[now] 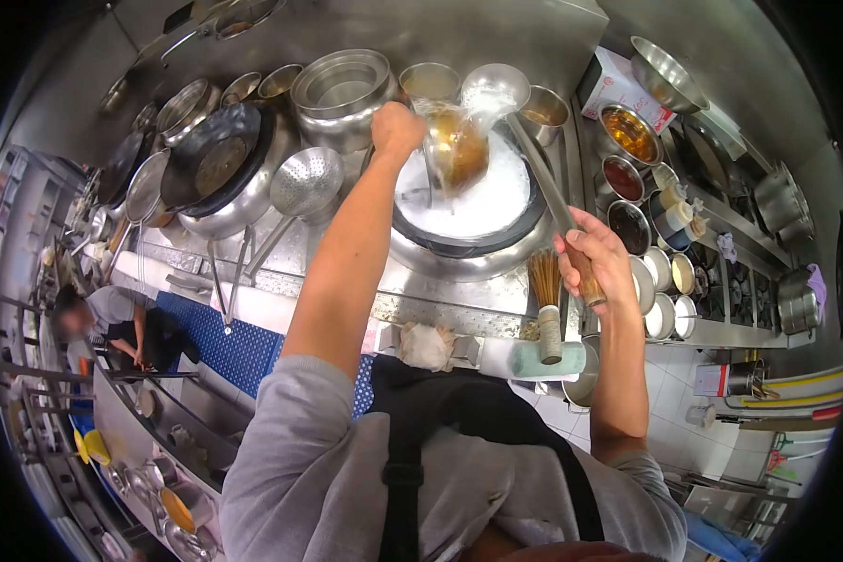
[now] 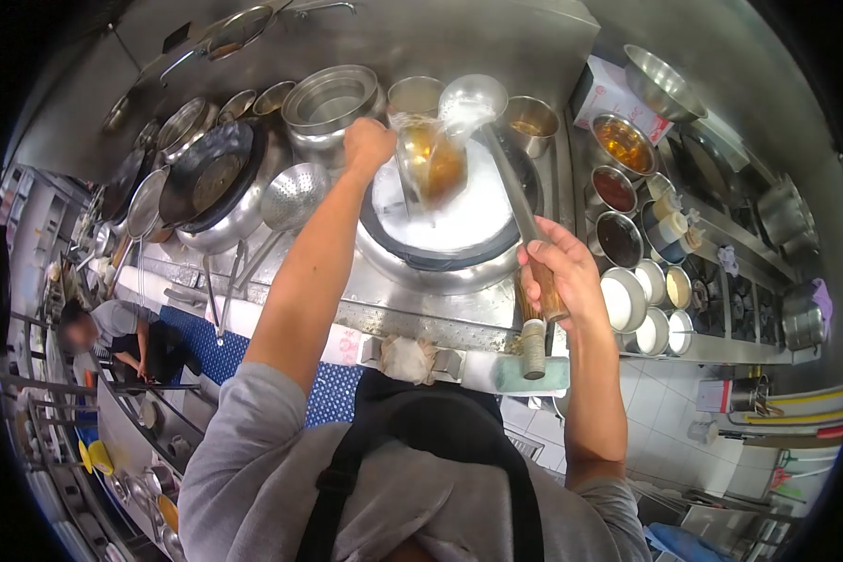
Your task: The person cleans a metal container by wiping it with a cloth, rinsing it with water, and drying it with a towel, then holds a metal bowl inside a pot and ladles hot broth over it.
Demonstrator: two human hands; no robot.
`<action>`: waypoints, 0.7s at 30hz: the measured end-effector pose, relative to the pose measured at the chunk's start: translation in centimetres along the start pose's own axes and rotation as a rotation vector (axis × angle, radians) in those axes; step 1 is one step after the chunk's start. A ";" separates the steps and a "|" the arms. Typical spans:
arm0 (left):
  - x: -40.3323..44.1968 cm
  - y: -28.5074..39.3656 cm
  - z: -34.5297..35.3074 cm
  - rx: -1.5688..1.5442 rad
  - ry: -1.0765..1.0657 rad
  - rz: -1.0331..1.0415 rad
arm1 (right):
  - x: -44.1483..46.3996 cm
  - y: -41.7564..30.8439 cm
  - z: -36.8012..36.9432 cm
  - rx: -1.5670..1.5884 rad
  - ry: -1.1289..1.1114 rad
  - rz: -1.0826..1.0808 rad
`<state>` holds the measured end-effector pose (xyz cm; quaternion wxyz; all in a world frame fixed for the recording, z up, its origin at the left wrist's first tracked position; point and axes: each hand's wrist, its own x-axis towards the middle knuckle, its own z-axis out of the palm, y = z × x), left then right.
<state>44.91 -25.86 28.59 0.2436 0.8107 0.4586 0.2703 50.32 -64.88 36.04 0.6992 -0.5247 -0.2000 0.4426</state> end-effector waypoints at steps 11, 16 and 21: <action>-1.6 2.1 -0.9 0.069 -0.027 0.027 | 1.7 1.9 0.6 -0.293 -0.011 -0.086; -3.3 3.0 -1.6 0.238 -0.074 0.138 | 5.3 6.1 -3.0 -0.585 0.151 -0.172; -5.0 0.7 -1.4 0.335 -0.093 0.274 | 7.1 12.8 -10.5 -1.217 0.270 -0.446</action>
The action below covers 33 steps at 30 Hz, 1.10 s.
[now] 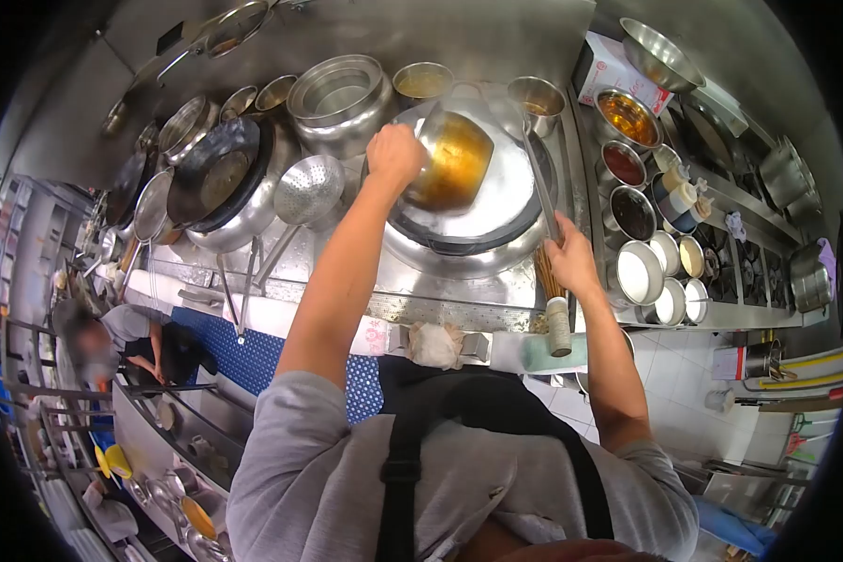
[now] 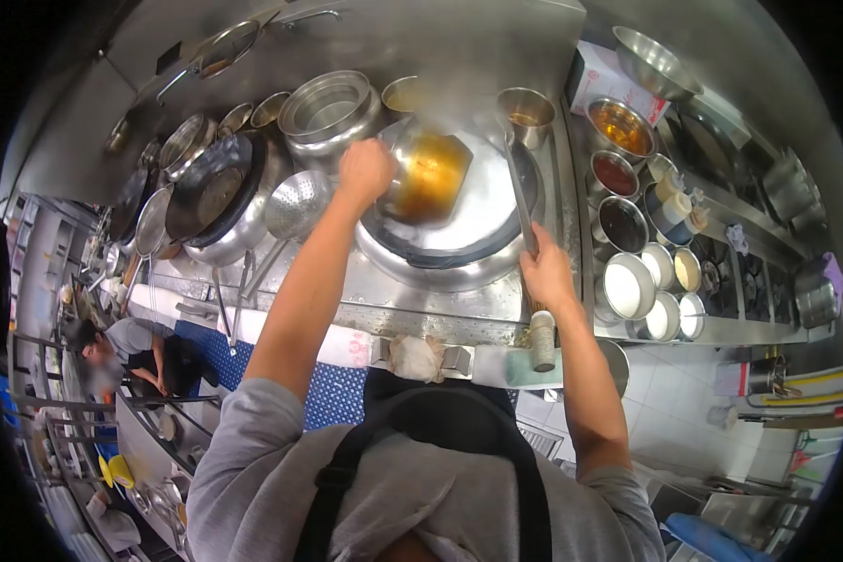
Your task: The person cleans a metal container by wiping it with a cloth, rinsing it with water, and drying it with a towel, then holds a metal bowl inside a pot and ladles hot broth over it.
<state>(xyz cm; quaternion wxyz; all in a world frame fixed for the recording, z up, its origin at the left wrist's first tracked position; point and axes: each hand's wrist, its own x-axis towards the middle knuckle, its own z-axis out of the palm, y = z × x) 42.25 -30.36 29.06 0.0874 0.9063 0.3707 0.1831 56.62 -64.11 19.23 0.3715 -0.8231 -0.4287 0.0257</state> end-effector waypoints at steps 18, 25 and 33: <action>-8.7 -5.0 5.2 -0.001 0.017 0.055 | 0.0 -5.8 -6.1 1.329 -0.203 0.658; -9.3 -3.8 5.5 0.023 -0.048 0.029 | -0.1 -9.6 -9.3 1.303 -0.204 0.569; -8.7 -1.0 5.2 -0.037 -0.031 0.111 | -1.3 -12.8 -10.3 1.166 -0.208 0.500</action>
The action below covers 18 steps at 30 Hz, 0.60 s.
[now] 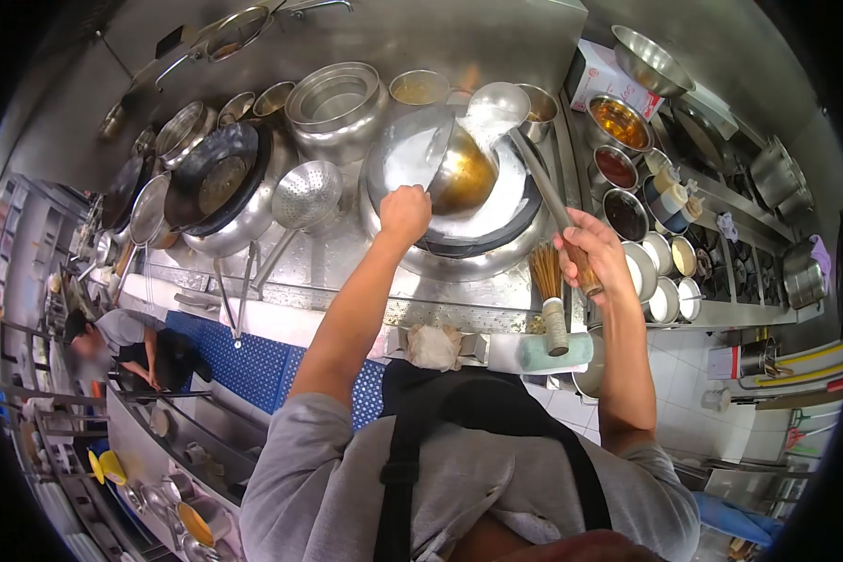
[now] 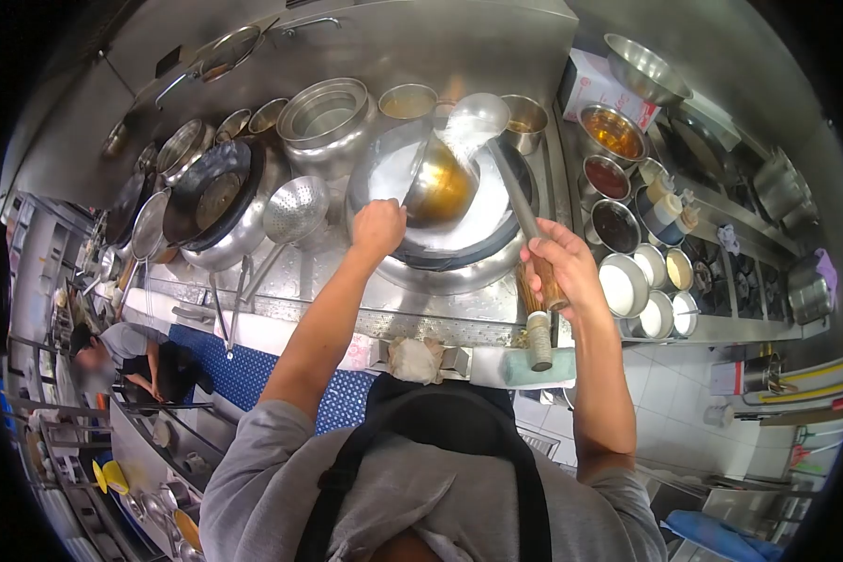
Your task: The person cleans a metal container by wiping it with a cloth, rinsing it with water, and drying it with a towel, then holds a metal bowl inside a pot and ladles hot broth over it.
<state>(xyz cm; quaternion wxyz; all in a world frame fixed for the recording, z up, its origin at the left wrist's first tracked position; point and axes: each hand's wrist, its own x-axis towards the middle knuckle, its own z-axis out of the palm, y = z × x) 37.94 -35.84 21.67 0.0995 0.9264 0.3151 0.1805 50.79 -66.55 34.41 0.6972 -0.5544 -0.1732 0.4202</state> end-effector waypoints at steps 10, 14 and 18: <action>1.9 3.1 -3.2 -0.042 -0.067 -0.092 | -2.5 0.8 1.5 -0.151 -0.016 -0.042; 4.4 4.7 -3.0 -0.157 0.039 -0.065 | -3.1 2.0 1.8 -0.194 -0.021 -0.074; 5.9 4.6 -1.8 -0.065 0.032 -0.071 | -4.0 2.3 1.9 -0.213 -0.033 -0.063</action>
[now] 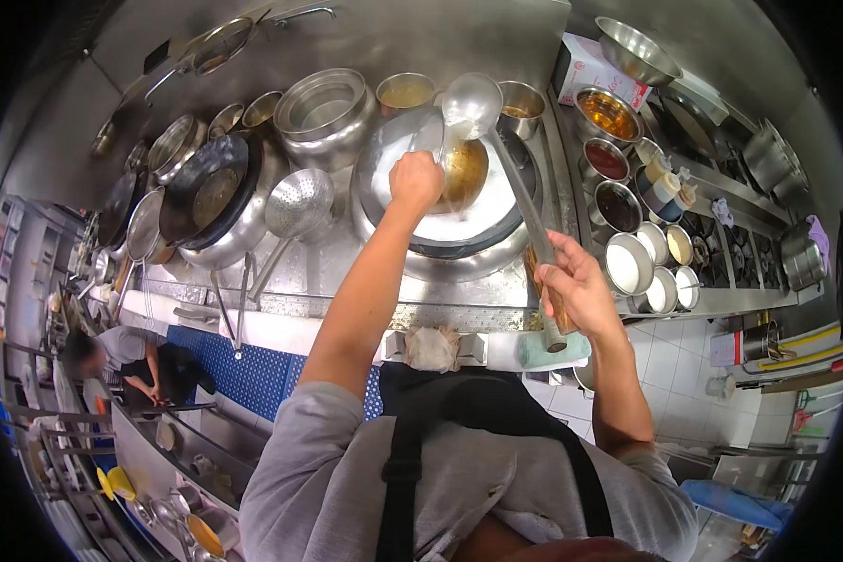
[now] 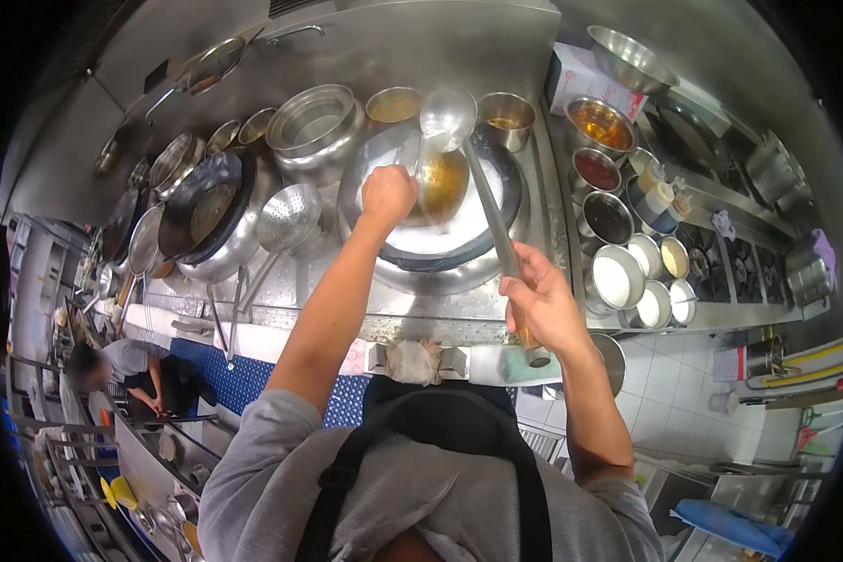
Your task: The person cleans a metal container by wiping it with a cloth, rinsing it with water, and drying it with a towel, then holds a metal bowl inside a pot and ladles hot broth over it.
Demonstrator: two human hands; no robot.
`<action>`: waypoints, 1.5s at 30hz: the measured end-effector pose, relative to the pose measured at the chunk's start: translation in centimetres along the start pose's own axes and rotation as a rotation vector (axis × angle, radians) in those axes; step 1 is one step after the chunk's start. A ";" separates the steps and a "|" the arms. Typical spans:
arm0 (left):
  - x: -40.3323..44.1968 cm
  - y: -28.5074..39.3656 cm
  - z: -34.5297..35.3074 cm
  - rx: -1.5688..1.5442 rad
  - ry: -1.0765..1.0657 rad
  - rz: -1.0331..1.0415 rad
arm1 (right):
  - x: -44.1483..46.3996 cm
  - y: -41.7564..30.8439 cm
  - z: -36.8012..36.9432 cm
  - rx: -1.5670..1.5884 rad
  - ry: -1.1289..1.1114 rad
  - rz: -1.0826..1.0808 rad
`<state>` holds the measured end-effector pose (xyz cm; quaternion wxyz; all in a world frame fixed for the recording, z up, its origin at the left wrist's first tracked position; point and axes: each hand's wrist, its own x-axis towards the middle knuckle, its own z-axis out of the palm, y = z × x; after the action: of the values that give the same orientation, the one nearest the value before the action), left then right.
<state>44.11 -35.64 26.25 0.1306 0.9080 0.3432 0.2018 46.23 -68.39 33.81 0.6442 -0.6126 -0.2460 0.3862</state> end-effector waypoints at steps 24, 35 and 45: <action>-3.5 -1.6 -1.8 -0.171 0.219 0.211 | 1.0 2.3 -1.3 -0.210 0.064 -0.069; -29.1 -6.1 8.3 -0.064 -0.628 0.315 | 1.0 1.9 -0.5 -0.227 0.078 -0.039; -23.3 -7.9 0.4 -0.762 -0.368 -0.319 | 0.7 1.8 -0.1 -0.225 0.068 -0.039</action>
<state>23.87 -45.71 16.47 0.5440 0.7517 0.3510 0.1262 46.41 -67.98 31.88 0.5865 -0.6890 -0.2777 0.3228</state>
